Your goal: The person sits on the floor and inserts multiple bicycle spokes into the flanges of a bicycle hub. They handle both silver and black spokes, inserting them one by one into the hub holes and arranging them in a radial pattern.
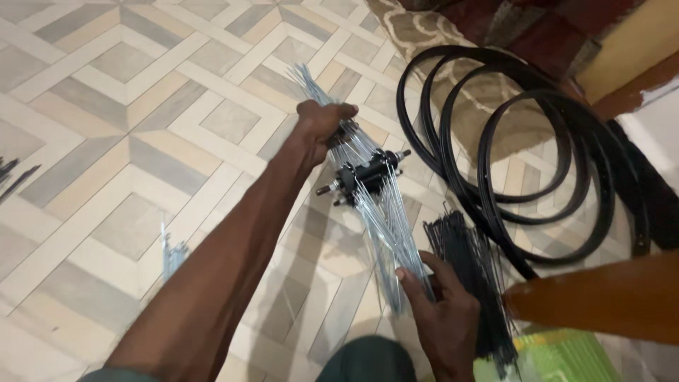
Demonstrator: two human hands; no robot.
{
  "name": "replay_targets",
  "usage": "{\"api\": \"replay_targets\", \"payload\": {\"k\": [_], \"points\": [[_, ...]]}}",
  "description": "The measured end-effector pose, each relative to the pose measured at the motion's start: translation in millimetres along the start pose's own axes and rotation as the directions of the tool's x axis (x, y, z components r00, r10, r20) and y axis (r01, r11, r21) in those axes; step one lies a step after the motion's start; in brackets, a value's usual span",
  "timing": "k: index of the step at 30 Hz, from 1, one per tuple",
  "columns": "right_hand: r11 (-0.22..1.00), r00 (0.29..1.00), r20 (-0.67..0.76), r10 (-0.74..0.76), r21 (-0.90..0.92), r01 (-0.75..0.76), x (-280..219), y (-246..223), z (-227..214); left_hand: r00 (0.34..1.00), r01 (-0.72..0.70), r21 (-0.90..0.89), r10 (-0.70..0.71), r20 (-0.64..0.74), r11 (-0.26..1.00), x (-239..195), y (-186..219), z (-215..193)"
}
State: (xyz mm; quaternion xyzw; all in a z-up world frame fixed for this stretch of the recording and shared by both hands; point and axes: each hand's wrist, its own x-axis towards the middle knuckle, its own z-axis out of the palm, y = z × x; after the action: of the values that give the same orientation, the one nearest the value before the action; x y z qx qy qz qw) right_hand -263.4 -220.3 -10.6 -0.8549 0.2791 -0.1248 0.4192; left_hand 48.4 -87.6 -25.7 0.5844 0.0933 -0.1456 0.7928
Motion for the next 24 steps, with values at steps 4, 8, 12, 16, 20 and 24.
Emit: {"api": "replay_targets", "payload": {"k": [4,8,12,16,20,24], "points": [[0.998,1.0,0.015,0.012,0.06,-0.013,26.9,13.3,17.4,1.0,-0.006,0.099,0.003,0.031,0.995,36.8,-20.4,9.1],[0.976,0.983,0.034,0.182,0.113,-0.184,40.0,23.3,35.9,0.997,0.011,0.223,-0.028,0.073,0.975,57.9,-35.6,13.0],[0.982,0.981,0.053,0.185,0.035,-0.187,47.6,30.3,44.9,0.994,0.006,0.31,-0.04,0.104,0.951,64.2,-48.0,12.9],[0.977,0.974,0.108,0.199,0.059,-0.206,48.6,33.5,56.0,0.992,0.088,0.289,-0.111,0.064,0.953,63.4,-48.6,-2.8],[1.0,0.995,0.095,0.0,-0.027,0.003,43.2,39.6,63.6,0.996,-0.001,0.502,-0.045,0.079,0.865,55.8,-41.5,-21.2],[0.997,0.991,0.129,-0.041,-0.057,0.049,39.5,41.5,64.7,0.979,-0.068,0.625,-0.068,0.19,0.778,44.4,-30.3,-34.7]]}}
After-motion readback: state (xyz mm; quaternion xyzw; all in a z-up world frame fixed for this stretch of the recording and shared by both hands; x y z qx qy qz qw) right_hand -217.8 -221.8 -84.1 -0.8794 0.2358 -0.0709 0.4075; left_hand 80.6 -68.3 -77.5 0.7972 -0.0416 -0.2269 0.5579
